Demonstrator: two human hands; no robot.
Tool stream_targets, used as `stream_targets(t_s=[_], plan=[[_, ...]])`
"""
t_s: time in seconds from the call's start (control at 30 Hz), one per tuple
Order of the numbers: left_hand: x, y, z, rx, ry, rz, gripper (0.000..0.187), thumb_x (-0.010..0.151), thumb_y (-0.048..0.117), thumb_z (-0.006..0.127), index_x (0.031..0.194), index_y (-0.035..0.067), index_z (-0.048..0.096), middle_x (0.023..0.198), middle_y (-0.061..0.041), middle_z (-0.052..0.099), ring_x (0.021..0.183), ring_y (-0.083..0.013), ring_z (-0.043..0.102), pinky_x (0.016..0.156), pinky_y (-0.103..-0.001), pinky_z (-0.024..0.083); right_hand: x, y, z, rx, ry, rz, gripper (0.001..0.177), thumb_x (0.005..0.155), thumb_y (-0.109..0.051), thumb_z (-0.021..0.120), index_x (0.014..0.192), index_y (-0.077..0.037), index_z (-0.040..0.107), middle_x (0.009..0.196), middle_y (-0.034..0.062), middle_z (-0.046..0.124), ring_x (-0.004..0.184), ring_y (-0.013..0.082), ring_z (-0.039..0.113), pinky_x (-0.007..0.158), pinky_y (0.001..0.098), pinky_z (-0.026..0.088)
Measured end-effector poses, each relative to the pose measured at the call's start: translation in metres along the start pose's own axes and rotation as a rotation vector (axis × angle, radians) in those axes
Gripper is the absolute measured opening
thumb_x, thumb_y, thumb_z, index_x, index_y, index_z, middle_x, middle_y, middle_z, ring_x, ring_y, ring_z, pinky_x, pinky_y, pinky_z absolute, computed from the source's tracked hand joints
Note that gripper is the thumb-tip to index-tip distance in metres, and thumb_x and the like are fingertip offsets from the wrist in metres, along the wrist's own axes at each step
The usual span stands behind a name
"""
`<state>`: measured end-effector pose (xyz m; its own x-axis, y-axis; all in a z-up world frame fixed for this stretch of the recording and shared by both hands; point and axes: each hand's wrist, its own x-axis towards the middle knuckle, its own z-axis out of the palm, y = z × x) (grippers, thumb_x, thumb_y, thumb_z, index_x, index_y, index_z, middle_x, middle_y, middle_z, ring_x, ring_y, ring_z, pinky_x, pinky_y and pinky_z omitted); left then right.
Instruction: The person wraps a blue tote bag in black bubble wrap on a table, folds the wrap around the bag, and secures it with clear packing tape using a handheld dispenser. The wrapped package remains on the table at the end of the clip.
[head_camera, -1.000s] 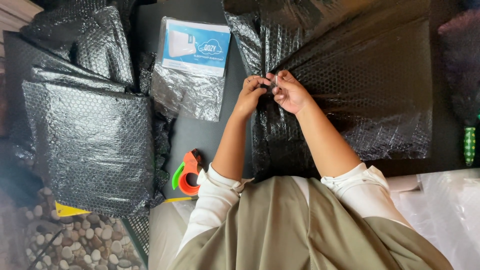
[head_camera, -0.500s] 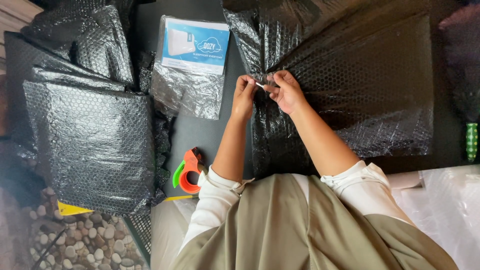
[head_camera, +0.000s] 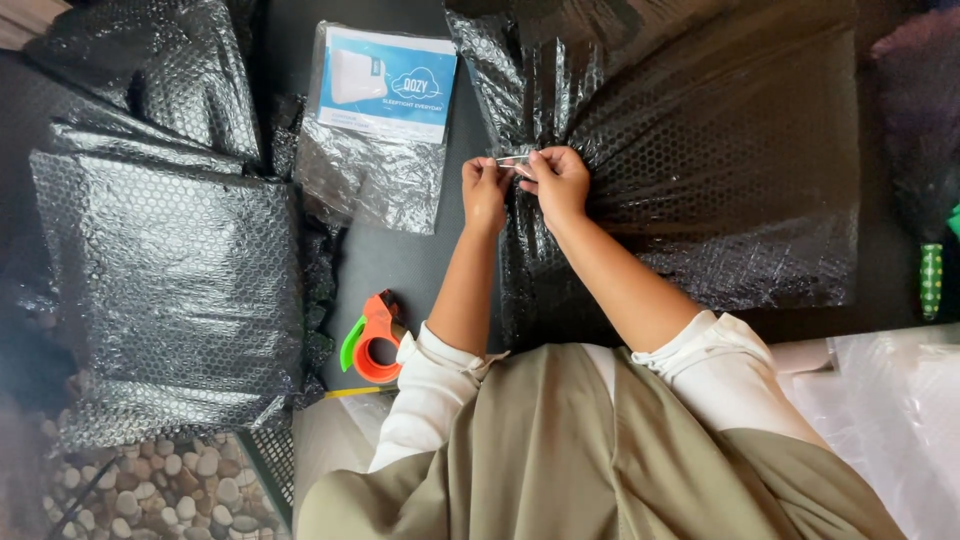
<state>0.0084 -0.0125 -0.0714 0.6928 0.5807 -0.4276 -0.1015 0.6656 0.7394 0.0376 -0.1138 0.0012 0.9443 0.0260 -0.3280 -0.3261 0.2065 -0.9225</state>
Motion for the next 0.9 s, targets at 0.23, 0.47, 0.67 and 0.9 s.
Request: stream_targets(t_s=[0.23,0.47,0.67,0.9], plan=[[-0.003,-0.002,0.001,-0.021,0.006,-0.003,0.012,0.108,0.014,0.050,0.112,0.004,0.046,0.099,-0.016,0.060,0.099,-0.0276,0.070,0.098,-0.047,0.058,-0.004,0.000,0.014,-0.114,0.125,-0.086,0.015,0.095,-0.011,0.072,0.100,-0.004,0.060,0.088,0.0140,0.067,0.075,0.0366,0.078,0.055,0.0390,0.071],[-0.021,0.022,0.009,0.086,-0.087,0.092,0.012,0.111,0.020,0.045,0.115,0.009,0.044,0.103,-0.013,0.058,0.102,-0.0245,0.067,0.099,-0.046,0.057,-0.008,-0.008,0.020,-0.097,0.123,-0.087,0.013,0.093,-0.011,0.072,0.098,-0.006,0.061,0.086,0.0120,0.066,0.072,0.0312,0.078,0.053,0.0342,0.068],[-0.050,0.065,0.024,0.350,-0.282,0.141,0.012,0.102,0.021,0.046,0.112,0.017,0.040,0.101,-0.010,0.058,0.096,-0.0236,0.059,0.090,-0.043,0.052,-0.008,-0.009,0.005,0.032,-0.019,-0.049,0.013,0.098,-0.014,0.070,0.102,-0.011,0.058,0.094,0.0058,0.064,0.080,0.0245,0.079,0.058,0.0242,0.065],[-0.042,0.061,0.016,0.541,-0.414,0.221,0.050,0.077,-0.006,0.054,0.111,0.021,0.028,0.109,-0.011,0.071,0.091,-0.0200,0.062,0.078,-0.032,0.050,0.000,0.000,0.002,0.093,-0.020,-0.039,0.014,0.098,-0.015,0.071,0.101,-0.012,0.058,0.092,0.0058,0.066,0.076,0.0237,0.079,0.053,0.0221,0.062]])
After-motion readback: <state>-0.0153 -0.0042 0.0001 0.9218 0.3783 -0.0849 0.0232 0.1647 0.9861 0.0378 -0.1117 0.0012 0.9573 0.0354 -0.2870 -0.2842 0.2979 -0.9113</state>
